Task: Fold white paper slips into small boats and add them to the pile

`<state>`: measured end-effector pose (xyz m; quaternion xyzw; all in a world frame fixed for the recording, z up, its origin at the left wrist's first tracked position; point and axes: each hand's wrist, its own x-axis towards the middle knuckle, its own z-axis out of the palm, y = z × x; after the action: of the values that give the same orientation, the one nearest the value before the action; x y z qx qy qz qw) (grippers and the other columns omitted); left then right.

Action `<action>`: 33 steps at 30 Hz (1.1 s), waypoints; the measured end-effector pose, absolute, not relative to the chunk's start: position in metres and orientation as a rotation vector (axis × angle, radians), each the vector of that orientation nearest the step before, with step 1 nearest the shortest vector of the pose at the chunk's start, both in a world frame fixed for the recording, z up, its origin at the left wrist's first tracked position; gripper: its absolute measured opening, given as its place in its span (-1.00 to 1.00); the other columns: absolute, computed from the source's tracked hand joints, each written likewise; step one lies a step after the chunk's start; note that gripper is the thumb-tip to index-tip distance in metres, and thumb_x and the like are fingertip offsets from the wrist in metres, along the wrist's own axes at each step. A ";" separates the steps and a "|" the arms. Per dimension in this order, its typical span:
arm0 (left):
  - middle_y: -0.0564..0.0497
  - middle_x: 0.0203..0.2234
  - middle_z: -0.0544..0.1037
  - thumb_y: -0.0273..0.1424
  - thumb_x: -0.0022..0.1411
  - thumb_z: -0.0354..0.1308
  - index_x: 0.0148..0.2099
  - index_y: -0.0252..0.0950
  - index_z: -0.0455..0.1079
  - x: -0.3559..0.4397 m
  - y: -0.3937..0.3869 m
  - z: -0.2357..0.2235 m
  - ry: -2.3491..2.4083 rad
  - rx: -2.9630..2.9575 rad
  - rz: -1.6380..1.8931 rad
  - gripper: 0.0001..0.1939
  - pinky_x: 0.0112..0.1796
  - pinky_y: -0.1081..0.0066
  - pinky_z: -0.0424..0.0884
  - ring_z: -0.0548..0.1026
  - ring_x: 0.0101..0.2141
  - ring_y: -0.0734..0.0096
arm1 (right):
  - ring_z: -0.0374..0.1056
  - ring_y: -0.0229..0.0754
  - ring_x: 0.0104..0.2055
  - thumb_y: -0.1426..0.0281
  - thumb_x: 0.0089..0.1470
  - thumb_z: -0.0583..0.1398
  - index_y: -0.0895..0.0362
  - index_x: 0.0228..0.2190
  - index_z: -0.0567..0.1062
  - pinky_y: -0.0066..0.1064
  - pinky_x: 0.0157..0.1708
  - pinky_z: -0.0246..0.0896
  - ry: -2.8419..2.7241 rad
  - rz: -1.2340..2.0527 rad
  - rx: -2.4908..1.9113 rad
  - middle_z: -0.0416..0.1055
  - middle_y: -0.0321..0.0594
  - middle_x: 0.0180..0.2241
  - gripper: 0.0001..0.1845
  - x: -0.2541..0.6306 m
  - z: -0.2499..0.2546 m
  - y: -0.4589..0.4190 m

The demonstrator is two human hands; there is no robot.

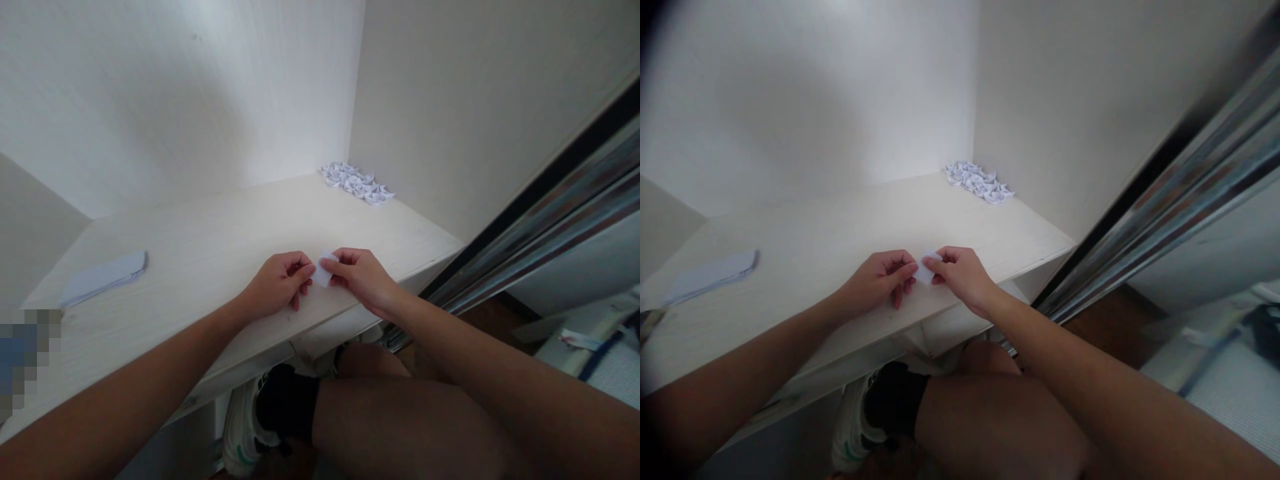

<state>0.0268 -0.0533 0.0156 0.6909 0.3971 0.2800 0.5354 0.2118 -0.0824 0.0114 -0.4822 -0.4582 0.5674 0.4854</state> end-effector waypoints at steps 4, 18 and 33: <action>0.07 -0.58 0.50 -0.27 0.30 0.20 -0.33 -0.37 0.42 0.026 -0.053 0.016 0.920 1.559 0.692 -0.75 -0.69 0.55 0.40 0.43 -0.70 0.56 | 0.34 -0.35 -0.50 0.32 -0.08 0.41 0.17 -0.42 0.52 -0.48 -0.48 0.23 -1.051 1.449 -1.101 0.45 -0.34 -0.52 -0.77 0.215 0.011 -0.080; 0.03 -0.35 0.60 -0.39 0.22 0.37 0.08 -0.28 0.52 0.025 -0.054 0.009 0.728 1.369 0.833 -0.63 -0.38 0.42 0.67 0.62 -0.35 0.41 | 0.50 -0.35 -0.46 0.46 -0.01 0.40 0.08 -0.14 0.41 -0.58 -0.41 0.41 -0.877 1.686 -0.859 0.53 -0.38 -0.45 -0.59 0.227 0.012 -0.083; -0.01 -0.38 0.66 -0.32 0.23 0.35 0.09 -0.29 0.54 0.025 -0.054 0.011 0.718 1.410 0.773 -0.61 -0.40 0.45 0.63 0.62 -0.39 0.41 | 0.54 -0.24 -0.52 0.50 0.34 0.04 0.14 -0.35 0.33 -0.56 -0.55 0.37 -0.825 1.767 -0.973 0.57 -0.11 -0.50 -0.82 0.224 0.018 -0.083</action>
<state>0.0248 -0.0542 0.0115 0.6174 0.3144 0.3384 0.6367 0.2243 -0.0835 0.0184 -0.3956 -0.3357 0.7189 0.4626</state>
